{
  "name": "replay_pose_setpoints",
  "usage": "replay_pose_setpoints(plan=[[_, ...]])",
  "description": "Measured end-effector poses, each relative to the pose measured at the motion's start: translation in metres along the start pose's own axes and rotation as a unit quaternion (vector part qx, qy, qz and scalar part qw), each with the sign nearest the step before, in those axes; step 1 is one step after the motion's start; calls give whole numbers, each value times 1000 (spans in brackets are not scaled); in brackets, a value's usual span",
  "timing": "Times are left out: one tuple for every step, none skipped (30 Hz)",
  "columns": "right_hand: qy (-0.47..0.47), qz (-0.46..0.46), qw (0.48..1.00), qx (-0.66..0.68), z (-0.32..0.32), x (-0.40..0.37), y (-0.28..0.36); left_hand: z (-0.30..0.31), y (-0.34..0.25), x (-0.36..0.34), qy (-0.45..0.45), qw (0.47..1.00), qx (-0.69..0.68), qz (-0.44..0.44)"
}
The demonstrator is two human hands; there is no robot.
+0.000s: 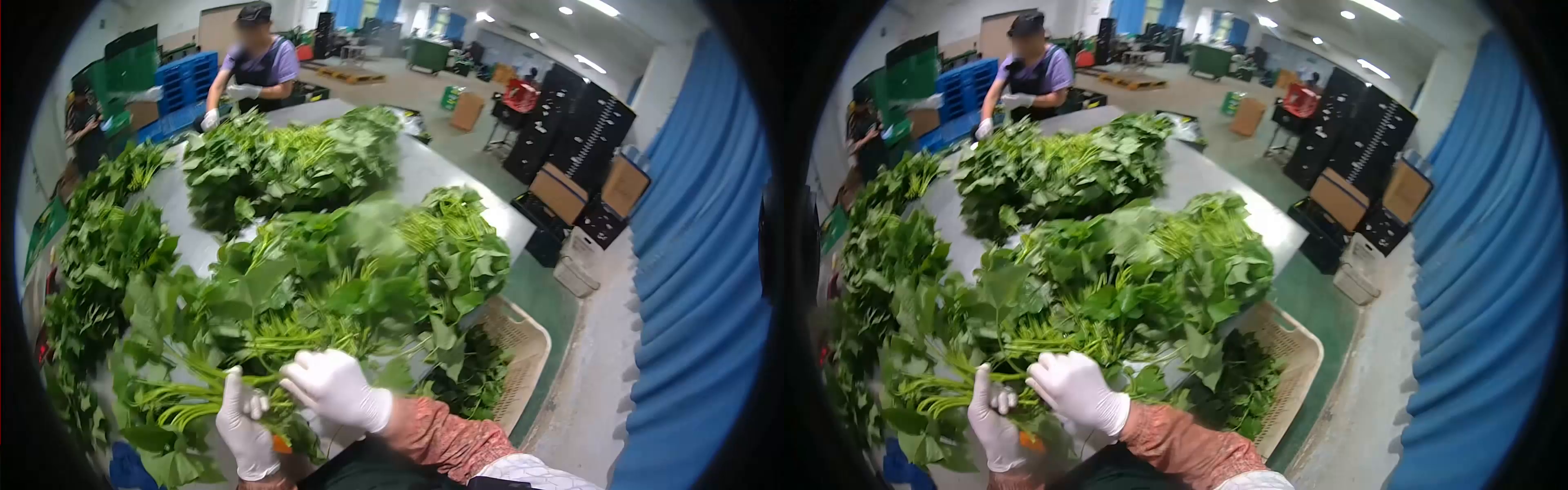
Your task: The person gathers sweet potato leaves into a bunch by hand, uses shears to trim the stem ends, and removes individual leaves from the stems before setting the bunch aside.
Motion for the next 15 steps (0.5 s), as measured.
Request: replay_pose_setpoints(plan=[[-15, 5, 1000, 0, -1, -2, 0, 0, -2, 2, -16, 1000, 2, -17], [-66, -10, 997, 24, 0, -7, -8, 3, -5, 5, -18, 999, -13, -35], [-65, -50, 997, -2, 10, -12, -18, 8, -11, 7, -26, 998, -26, -56], [-88, -117, 989, 6, 17, -18, -34, 9, -23, 7, -27, 995, -50, -81], [-117, -11, 991, -63, 23, -23, -54, 19, -30, 15, -4, 992, -95, -83], [-62, -51, 987, -139, 28, -30, -69, 25, -30, 19, 8, 990, -119, -71], [6, -129, 977, -170, 29, -42, -86, 32, -33, 21, 9, 988, -141, -65], [-8, -42, 980, -196, 43, -38, -78, 19, -38, 12, -39, 992, -98, -72], [19, -235, 967, -92, 53, -26, -68, 3, -39, 3, -94, 991, -52, -76], [-17, -254, 967, -14, 54, -20, -57, 6, -36, 3, -57, 995, -58, -60], [-72, -177, 979, 71, 49, -15, -44, 10, -30, 6, -8, 997, -69, -38], [-57, -173, 976, 121, 50, -8, -27, 8, -27, 4, 14, 996, -87, -20], [-47, -171, 971, 162, 47, -2, -13, 6, -22, 3, 45, 993, -109, 1], [-38, -87, 986, 138, 39, 4, -4, 7, -19, 3, 60, 991, -117, 11], [-32, -4, 993, 110, 31, 8, 4, 6, -18, 1, 61, 991, -120, 17]])
Point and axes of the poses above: each hand's wrist, its own x-axis towards the middle knuckle, its own z-axis out of the back of the hand, y = z × x, the point moved 3 cm from there along x, towards the middle knuckle, and after that the axes turned 5 degrees about x, right-handed, at the moved point
